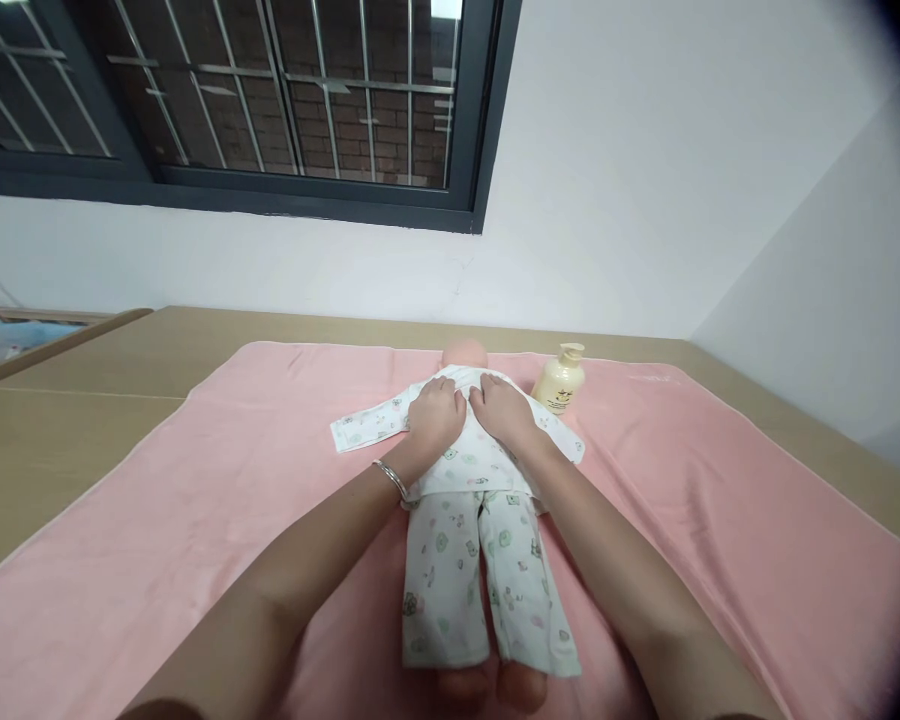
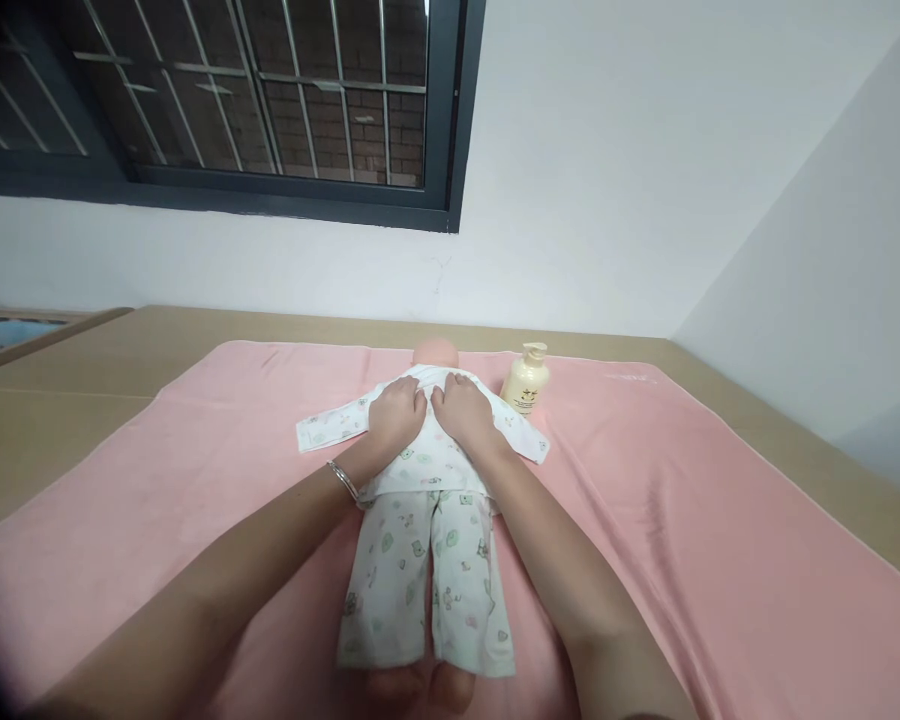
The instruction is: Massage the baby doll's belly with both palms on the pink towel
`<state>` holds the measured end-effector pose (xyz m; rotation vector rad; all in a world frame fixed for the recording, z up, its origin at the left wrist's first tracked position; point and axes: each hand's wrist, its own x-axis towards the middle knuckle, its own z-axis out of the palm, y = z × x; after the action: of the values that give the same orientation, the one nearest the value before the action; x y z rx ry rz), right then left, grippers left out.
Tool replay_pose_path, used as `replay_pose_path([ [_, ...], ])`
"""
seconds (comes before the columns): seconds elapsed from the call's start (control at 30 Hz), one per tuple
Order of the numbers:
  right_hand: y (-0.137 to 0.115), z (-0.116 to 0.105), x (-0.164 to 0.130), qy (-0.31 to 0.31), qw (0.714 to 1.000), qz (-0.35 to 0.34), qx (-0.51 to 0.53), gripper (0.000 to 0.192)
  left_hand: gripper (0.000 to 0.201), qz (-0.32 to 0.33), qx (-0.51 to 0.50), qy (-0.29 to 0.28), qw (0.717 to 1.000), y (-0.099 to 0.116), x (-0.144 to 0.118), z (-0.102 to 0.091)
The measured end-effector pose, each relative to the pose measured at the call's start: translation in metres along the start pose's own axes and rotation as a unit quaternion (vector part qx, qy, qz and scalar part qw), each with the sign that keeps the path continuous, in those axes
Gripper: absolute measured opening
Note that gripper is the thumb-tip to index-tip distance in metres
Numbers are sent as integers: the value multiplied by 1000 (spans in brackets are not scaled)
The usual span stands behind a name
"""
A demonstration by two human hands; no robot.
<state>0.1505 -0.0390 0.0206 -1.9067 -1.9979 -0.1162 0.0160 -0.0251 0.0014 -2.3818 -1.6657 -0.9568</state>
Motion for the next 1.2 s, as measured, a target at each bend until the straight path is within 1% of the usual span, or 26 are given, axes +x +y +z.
replay_pose_path([
  [0.17,-18,-14,-10,-29,999,22,-33,34,31,-10,-82,-3,997,-10,5,8],
  [0.27,-26,-22,-16,-45,997,31,-57,34,35,21,-119,-4,993,-17,9,14],
  [0.33,-29,-25,-18,-55,996,27,-64,34,37,41,-131,-3,991,-19,11,17],
  [0.43,-27,-26,-17,-64,996,23,-52,34,38,48,-119,-6,992,-18,12,16],
  [0.57,-16,-20,-9,-61,998,25,-9,35,30,39,-80,7,996,-13,7,9],
  [0.73,2,-3,4,-27,998,-36,37,37,24,17,-64,24,997,-9,1,6],
  [0.8,6,2,6,-25,998,-42,42,39,24,10,-58,22,998,-8,-1,6],
  [1.0,3,5,3,-6,999,-39,21,38,25,-15,-72,42,996,-5,-4,9],
  [1.2,-6,4,-3,12,1000,18,7,40,30,-39,-86,39,995,-8,-2,12],
])
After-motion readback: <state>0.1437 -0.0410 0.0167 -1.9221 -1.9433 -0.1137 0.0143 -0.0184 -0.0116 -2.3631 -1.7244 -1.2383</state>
